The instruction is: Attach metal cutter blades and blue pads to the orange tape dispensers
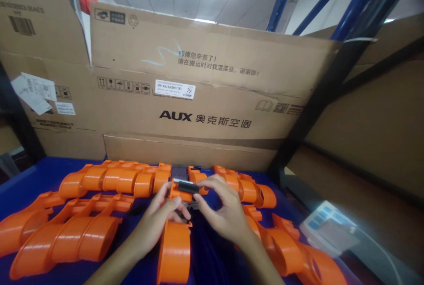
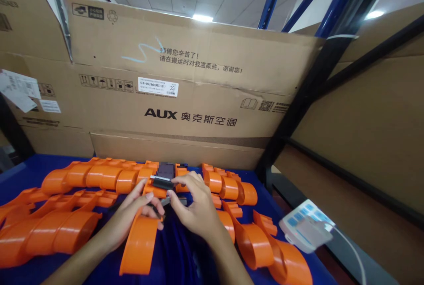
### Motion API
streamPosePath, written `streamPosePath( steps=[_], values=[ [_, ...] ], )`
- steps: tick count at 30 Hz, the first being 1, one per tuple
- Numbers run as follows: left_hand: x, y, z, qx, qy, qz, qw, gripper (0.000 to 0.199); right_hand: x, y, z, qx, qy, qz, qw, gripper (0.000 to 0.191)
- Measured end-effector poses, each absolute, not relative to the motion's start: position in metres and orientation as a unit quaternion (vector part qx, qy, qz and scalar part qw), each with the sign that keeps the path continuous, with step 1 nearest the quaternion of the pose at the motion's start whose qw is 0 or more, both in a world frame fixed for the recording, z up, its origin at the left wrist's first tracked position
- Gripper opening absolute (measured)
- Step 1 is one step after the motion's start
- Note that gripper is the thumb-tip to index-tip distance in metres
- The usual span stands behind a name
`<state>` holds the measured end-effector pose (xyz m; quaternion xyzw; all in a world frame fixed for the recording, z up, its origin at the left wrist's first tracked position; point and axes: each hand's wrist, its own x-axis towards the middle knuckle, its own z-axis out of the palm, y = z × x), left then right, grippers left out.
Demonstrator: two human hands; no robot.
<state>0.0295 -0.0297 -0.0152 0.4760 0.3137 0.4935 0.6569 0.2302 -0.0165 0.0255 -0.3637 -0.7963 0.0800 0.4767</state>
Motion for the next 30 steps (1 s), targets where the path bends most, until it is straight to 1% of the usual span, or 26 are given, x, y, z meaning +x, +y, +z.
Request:
streamPosePath(
  steps=[5, 12, 17, 20, 22, 24, 26, 30],
  values=[
    [0.03, -0.033, -0.014, 0.475, 0.318, 0.487, 0.66, 0.05, 0.227, -0.017, 0.025, -0.37, -0.803, 0.086, 0.46, 0.01],
    [0.029, -0.032, -0.018, 0.445, 0.356, 0.493, 0.658, 0.057, 0.225, -0.017, 0.025, -0.363, -0.807, 0.094, 0.457, 0.012],
    [0.031, -0.033, -0.013, 0.429, 0.338, 0.495, 0.676, 0.053, 0.222, -0.017, 0.024, -0.355, -0.805, 0.112, 0.461, 0.015],
    [0.032, -0.032, -0.011, 0.415, 0.326, 0.5, 0.687, 0.05, 0.225, -0.017, 0.025, -0.359, -0.805, 0.118, 0.458, 0.025],
    [0.032, -0.032, -0.01, 0.407, 0.328, 0.505, 0.687, 0.05, 0.23, -0.015, 0.027, -0.378, -0.789, 0.11, 0.471, 0.029],
    [0.032, -0.033, -0.009, 0.402, 0.334, 0.513, 0.681, 0.052, 0.239, -0.011, 0.029, -0.411, -0.771, 0.09, 0.478, 0.024],
    [0.032, -0.034, -0.007, 0.395, 0.344, 0.52, 0.675, 0.052, 0.248, -0.008, 0.031, -0.453, -0.775, 0.064, 0.435, 0.017],
    [0.033, -0.036, -0.005, 0.386, 0.361, 0.524, 0.668, 0.054, 0.262, -0.007, 0.03, -0.537, -0.814, 0.031, 0.218, 0.009]
  ],
)
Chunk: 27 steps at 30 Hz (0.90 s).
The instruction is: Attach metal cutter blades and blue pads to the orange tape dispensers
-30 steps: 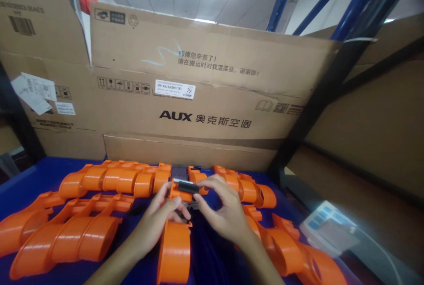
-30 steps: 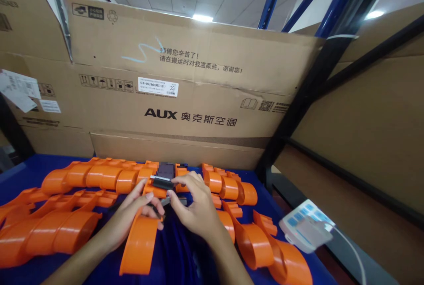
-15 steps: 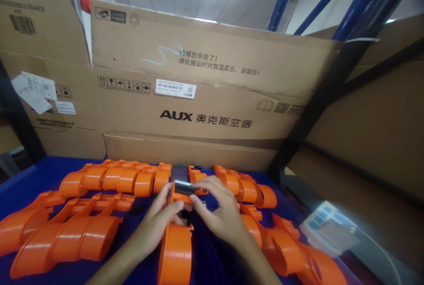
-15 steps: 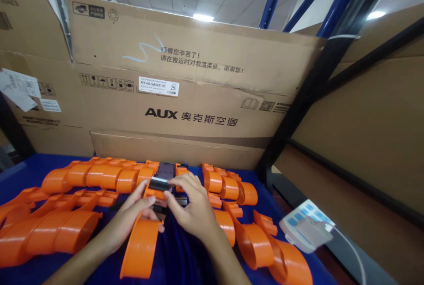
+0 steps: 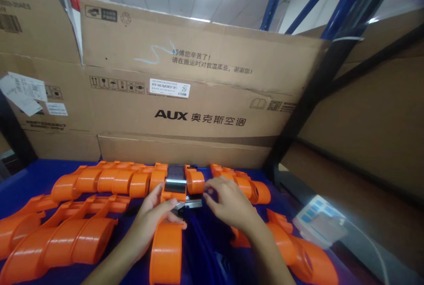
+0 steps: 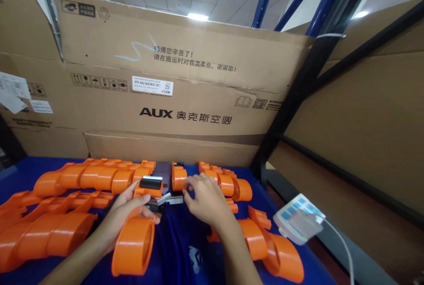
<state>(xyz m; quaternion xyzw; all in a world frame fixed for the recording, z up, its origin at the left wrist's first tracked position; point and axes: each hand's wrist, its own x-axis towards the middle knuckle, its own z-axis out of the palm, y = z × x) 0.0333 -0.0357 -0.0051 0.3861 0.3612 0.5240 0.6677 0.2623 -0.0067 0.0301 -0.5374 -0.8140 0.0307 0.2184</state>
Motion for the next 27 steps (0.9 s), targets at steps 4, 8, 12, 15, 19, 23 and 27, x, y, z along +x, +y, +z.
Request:
streamPosePath(
  steps=[4, 8, 12, 15, 19, 23, 27],
  values=[
    [0.032, -0.033, -0.007, 0.399, 0.364, 0.515, 0.666, 0.058, 0.265, -0.009, 0.021, -0.568, -0.816, 0.027, 0.108, 0.019],
    [0.031, -0.03, -0.009, 0.407, 0.367, 0.513, 0.661, 0.058, 0.264, -0.01, 0.015, -0.573, -0.814, 0.039, 0.078, 0.029],
    [0.031, -0.031, -0.009, 0.411, 0.365, 0.509, 0.662, 0.057, 0.262, -0.011, 0.016, -0.572, -0.815, 0.043, 0.082, 0.021],
    [0.031, -0.032, -0.007, 0.414, 0.367, 0.511, 0.658, 0.055, 0.262, -0.012, 0.019, -0.571, -0.816, 0.039, 0.081, 0.016],
    [0.03, -0.032, -0.008, 0.42, 0.373, 0.51, 0.652, 0.059, 0.262, -0.011, 0.019, -0.557, -0.825, 0.038, 0.088, 0.01],
    [0.03, -0.032, -0.009, 0.424, 0.379, 0.504, 0.65, 0.064, 0.262, -0.008, 0.016, -0.548, -0.828, 0.047, 0.104, 0.003],
    [0.03, -0.032, -0.009, 0.431, 0.376, 0.496, 0.653, 0.061, 0.262, -0.006, 0.015, -0.542, -0.828, 0.068, 0.128, 0.007]
  ],
)
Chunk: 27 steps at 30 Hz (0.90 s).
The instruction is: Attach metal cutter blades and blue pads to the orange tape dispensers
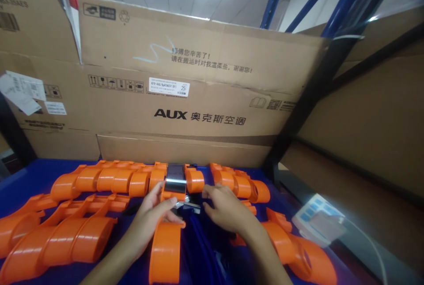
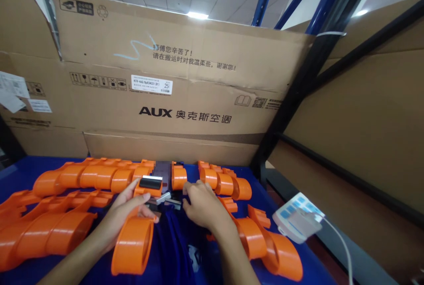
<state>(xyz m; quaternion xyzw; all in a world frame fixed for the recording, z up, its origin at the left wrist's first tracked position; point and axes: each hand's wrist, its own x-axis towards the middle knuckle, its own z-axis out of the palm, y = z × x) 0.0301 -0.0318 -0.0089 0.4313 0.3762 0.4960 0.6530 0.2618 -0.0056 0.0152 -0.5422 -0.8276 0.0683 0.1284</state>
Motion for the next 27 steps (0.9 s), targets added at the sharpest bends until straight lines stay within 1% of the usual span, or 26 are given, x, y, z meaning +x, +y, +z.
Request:
streamPosePath(
  steps=[5, 10, 13, 15, 22, 27],
  values=[
    [0.031, -0.033, -0.009, 0.437, 0.371, 0.51, 0.641, 0.058, 0.259, -0.008, 0.022, -0.536, -0.816, 0.099, 0.191, 0.004],
    [0.034, -0.034, -0.009, 0.448, 0.364, 0.519, 0.63, 0.053, 0.248, -0.014, 0.03, -0.489, -0.796, 0.183, 0.306, 0.004],
    [0.034, -0.033, -0.007, 0.451, 0.37, 0.52, 0.624, 0.055, 0.24, -0.015, 0.029, -0.445, -0.788, 0.191, 0.38, 0.004],
    [0.034, -0.033, -0.005, 0.446, 0.379, 0.52, 0.621, 0.056, 0.237, -0.015, 0.027, -0.425, -0.783, 0.192, 0.413, 0.006],
    [0.034, -0.031, -0.004, 0.415, 0.41, 0.533, 0.613, 0.067, 0.226, -0.016, 0.016, -0.399, -0.755, 0.237, 0.463, 0.017],
    [0.034, -0.032, -0.007, 0.411, 0.412, 0.542, 0.607, 0.072, 0.218, -0.02, 0.014, -0.392, -0.769, 0.202, 0.463, 0.015]
  ],
)
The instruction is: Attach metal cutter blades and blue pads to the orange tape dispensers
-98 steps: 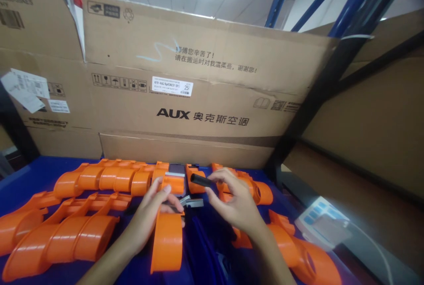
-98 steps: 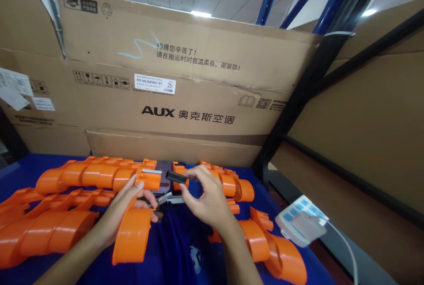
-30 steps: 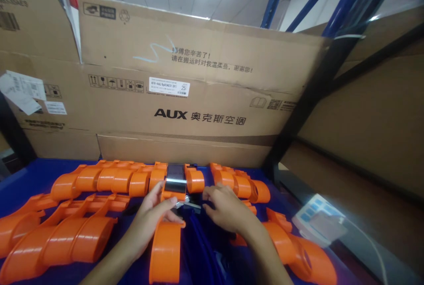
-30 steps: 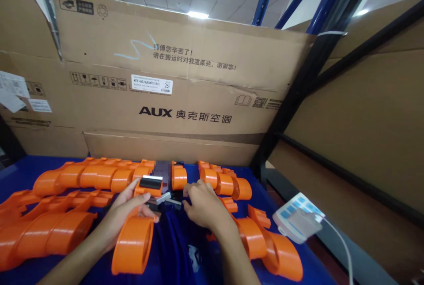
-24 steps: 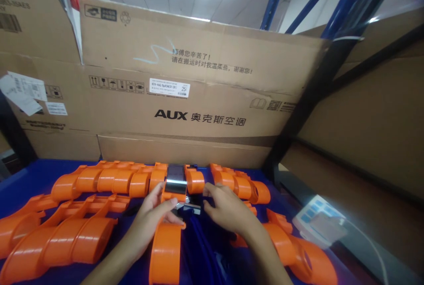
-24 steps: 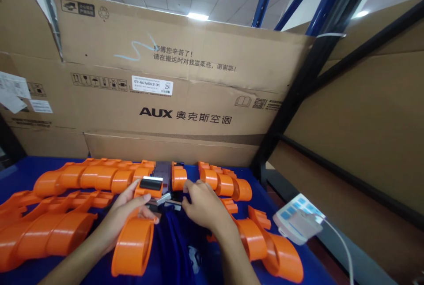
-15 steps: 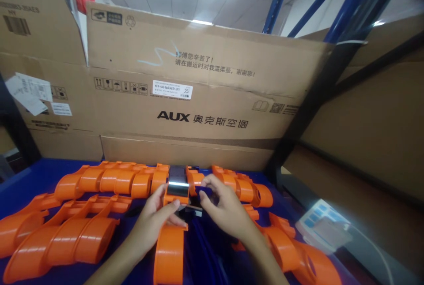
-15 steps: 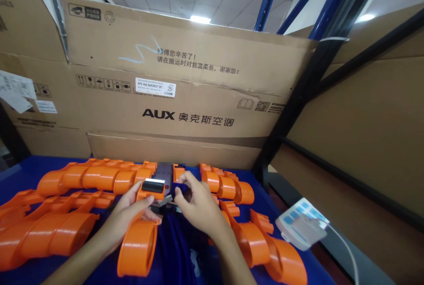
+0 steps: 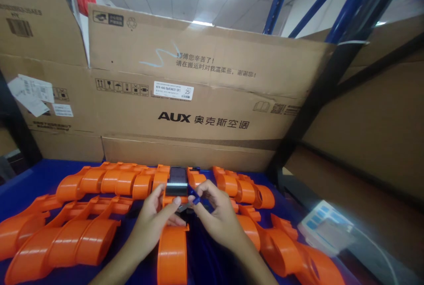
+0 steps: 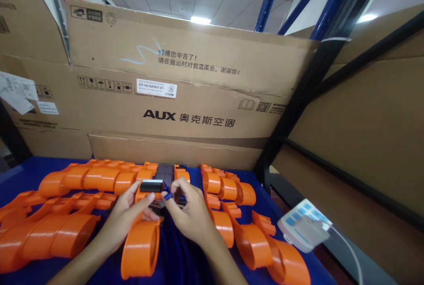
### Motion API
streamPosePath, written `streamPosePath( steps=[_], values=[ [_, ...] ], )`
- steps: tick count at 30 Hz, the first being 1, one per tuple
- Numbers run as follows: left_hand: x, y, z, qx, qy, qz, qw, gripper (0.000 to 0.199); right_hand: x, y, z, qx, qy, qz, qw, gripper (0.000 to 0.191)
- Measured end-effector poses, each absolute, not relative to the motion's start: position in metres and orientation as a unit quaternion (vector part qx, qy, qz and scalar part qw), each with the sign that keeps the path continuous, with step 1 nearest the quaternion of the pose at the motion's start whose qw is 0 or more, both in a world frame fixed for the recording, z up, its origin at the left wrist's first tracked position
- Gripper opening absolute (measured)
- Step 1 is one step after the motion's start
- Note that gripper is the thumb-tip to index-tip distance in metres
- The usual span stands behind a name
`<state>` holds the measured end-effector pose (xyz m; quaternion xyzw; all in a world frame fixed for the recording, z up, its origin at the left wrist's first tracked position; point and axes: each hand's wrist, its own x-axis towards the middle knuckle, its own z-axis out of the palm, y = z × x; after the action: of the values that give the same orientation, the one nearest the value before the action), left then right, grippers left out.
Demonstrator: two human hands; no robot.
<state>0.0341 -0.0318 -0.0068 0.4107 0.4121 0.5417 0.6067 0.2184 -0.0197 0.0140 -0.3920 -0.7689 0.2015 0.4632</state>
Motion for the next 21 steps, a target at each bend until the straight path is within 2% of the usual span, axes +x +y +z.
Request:
streamPosePath(
  steps=[4, 9, 21],
  values=[
    [0.035, -0.032, -0.009, 0.408, 0.41, 0.542, 0.61, 0.072, 0.216, -0.021, 0.011, -0.388, -0.779, 0.149, 0.469, 0.015],
    [0.033, -0.031, -0.014, 0.417, 0.409, 0.533, 0.612, 0.07, 0.216, -0.019, 0.004, -0.349, -0.824, 0.103, 0.434, 0.018],
    [0.033, -0.035, -0.013, 0.413, 0.383, 0.544, 0.622, 0.066, 0.215, -0.018, 0.007, -0.339, -0.827, 0.096, 0.439, 0.025]
  ],
)
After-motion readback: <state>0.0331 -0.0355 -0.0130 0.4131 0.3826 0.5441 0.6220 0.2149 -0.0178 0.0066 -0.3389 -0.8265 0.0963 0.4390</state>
